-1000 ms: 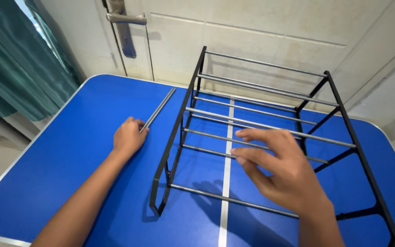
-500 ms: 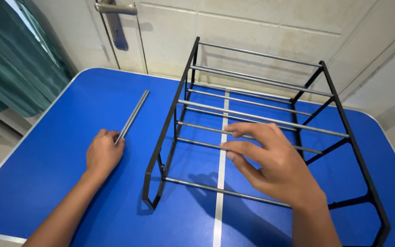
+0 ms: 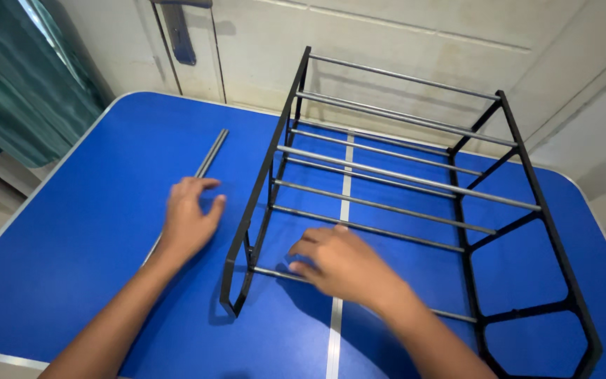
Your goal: The person inserts multiple metal rods into a black metal frame on a blue table, building a multi-tiered rack. The person repeatedly picks up rods and slides them into the frame slots, completing the assembly.
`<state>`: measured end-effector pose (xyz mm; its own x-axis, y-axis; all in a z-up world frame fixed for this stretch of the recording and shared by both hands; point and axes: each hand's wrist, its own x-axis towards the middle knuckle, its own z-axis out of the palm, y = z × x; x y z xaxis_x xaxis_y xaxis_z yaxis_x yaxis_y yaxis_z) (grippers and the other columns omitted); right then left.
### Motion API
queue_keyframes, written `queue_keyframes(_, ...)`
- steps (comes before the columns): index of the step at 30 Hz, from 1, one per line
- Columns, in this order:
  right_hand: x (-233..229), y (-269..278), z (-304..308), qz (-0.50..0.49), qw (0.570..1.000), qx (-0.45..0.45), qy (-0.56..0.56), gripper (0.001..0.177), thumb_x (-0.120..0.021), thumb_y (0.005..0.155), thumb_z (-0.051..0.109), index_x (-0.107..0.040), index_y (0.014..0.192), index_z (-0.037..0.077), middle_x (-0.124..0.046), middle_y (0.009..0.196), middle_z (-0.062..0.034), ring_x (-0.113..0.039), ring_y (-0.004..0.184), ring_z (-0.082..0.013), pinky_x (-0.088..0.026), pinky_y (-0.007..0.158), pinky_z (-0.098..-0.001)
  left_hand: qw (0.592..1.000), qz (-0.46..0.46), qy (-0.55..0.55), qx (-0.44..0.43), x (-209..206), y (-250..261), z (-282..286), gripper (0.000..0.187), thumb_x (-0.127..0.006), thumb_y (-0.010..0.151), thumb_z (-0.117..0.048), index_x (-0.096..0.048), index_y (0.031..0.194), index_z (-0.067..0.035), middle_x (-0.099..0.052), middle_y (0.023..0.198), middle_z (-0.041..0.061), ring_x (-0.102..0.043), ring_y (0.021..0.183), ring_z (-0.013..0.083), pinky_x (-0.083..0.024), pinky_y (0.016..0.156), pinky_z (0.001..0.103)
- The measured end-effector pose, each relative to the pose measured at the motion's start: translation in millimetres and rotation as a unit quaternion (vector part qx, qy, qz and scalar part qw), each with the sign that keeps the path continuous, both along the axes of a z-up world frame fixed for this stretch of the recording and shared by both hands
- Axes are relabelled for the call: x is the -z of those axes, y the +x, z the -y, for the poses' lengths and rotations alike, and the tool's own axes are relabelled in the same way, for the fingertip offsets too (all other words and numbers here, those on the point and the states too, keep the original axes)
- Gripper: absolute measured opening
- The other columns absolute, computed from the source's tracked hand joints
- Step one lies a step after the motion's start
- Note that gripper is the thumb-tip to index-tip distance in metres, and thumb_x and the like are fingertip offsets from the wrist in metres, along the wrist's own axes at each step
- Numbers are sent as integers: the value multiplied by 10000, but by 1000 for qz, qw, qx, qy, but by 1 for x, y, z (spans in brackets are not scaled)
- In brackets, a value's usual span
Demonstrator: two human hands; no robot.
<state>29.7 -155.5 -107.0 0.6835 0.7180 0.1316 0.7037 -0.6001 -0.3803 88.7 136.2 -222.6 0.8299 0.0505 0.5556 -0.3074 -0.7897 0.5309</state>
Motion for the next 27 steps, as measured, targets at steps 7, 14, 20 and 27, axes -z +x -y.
queue_keyframes(7,70,-1,-32,-6,999,-13,52,244,-773,847,221,-693,982,34,-650,930,-136,-639,926,-352,-492,801,-470,916,-62,-301,256,15,-27,48,401,-471,1105,-340,-713,1065,-23,-665,916,79,-652,825,179,-526,740,271)
queue_keyframes(14,94,-10,-41,0,993,5,116,108,-703,904,98,-651,952,17,-643,929,-164,-632,930,-373,-516,806,-456,908,83,-184,366,14,-45,49,362,-446,1060,-261,-650,1036,37,-632,839,127,-641,661,220,-508,600,336)
queue_keyframes(20,94,-18,-52,-58,986,80,135,111,-666,896,99,-638,921,-5,-687,840,-189,-675,742,-397,-536,660,-479,930,135,-122,318,5,-45,47,146,-595,994,-113,-629,984,28,-662,889,169,-685,762,345,-548,681,417)
queue_keyframes(27,94,-19,-59,-45,990,103,80,232,-665,943,243,-656,852,30,-706,795,-163,-679,663,-391,-539,601,-491,926,132,-118,335,5,-46,48,210,-543,1016,-167,-627,960,17,-656,869,153,-692,766,332,-552,684,407)
